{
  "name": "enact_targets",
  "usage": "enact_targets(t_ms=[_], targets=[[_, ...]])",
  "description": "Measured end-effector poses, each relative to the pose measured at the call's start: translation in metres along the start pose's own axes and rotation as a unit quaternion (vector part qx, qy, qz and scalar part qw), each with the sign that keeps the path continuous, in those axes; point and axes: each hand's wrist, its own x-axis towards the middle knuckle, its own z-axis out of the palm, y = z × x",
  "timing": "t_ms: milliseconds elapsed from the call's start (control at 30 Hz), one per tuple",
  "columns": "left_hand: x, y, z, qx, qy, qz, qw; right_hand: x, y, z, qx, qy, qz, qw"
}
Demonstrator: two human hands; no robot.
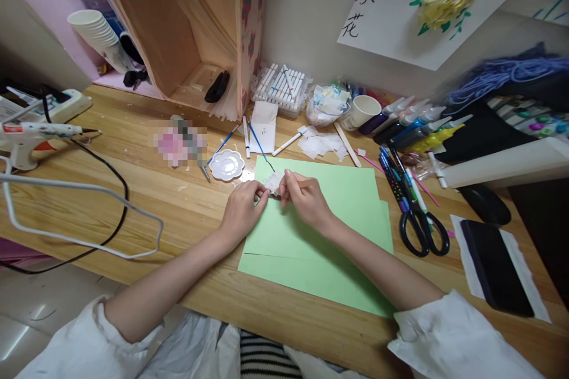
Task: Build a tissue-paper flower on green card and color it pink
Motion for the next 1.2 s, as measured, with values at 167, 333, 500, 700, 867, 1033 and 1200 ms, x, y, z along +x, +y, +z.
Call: enact_targets(t_ms=[167, 333, 500, 700, 867, 1033, 1200], targets=[[0.000, 0.000, -0.001, -0.001, 0.001, 0.002, 1.000, -0.009, 0.005, -0.003, -0.036, -0.015, -0.053, 0.998], [0.001, 0.000, -0.003, -0.005, -0.005, 0.002, 1.000, -0.006, 0.008, 0.000, -0.055, -0.035, -0.059, 0.996], [0.002, 0.000, -0.003, -0.013, -0.013, -0.010, 1.000, 0.006, 0.006, 0.007, 0.002, 0.014, 0.017, 1.000], [0.002, 0.004, -0.007, -0.014, -0.018, -0.027, 0.999, 0.009, -0.005, 0.007, 0.005, 0.027, 0.026, 0.999], [0.000, 0.004, -0.011, -0.058, -0.015, -0.065, 0.996, -0.007, 0.006, -0.031, 0.068, 0.101, -0.038, 0.992], [0.000, 0.002, -0.012, -0.070, 0.030, -0.072, 0.994, -0.003, 0.042, -0.082, -0.095, 0.184, -0.085, 0.975], [0.001, 0.003, -0.012, -0.076, 0.071, -0.052, 0.993, 0.020, 0.067, -0.096, -0.216, 0.115, -0.151, 0.958]])
